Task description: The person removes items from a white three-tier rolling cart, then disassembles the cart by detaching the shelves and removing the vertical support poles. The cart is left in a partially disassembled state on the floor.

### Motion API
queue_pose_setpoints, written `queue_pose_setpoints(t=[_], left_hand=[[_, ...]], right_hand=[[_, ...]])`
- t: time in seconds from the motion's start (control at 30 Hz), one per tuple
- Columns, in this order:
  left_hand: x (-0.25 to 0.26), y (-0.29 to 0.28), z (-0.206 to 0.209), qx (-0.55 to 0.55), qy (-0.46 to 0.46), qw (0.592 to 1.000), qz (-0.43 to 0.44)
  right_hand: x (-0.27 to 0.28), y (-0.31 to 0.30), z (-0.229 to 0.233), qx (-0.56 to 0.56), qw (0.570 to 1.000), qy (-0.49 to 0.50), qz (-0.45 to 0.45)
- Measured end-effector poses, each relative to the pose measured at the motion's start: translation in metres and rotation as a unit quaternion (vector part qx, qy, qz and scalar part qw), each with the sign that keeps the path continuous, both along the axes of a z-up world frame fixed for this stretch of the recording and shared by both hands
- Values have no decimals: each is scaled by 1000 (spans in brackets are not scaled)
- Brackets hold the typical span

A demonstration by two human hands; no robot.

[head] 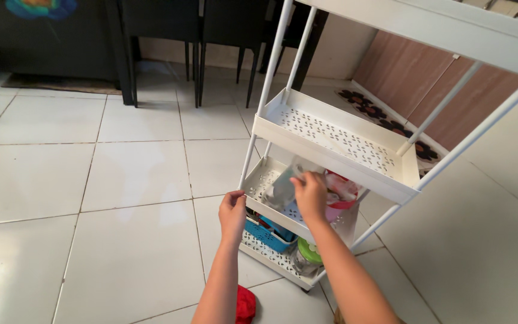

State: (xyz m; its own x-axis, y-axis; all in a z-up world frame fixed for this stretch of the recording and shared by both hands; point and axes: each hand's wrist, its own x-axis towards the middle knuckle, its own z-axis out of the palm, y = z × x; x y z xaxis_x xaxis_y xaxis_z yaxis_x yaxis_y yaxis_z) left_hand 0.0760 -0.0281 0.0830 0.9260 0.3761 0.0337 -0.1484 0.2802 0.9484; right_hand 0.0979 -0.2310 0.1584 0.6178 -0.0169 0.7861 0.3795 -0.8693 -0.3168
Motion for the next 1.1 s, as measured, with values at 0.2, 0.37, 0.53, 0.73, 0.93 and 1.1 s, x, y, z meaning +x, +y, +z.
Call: queue_pose_setpoints(t=[0.2,0.37,0.53,0.73,0.93,1.1], left_hand=[[10,3,-22,-22,0,1000,-4],[31,31,-41,-57,-28,998,16],[29,73,-44,-113,-31,992,36],[15,68,-32,-67,-20,997,-22],[5,50,-35,-70,-28,997,-22],[-4,34,-18,-57,-7,998,-13]], right_hand=[[-14,-8,3,116,990,-73,-18],[-45,-28,24,262,962,77,12],[-98,-33,28,243,948,72,192],[-185,-64,47,156,931,165,286],[-236,-109,35,87,912,318,242],[-250,-151,-11,-50,851,500,153]])
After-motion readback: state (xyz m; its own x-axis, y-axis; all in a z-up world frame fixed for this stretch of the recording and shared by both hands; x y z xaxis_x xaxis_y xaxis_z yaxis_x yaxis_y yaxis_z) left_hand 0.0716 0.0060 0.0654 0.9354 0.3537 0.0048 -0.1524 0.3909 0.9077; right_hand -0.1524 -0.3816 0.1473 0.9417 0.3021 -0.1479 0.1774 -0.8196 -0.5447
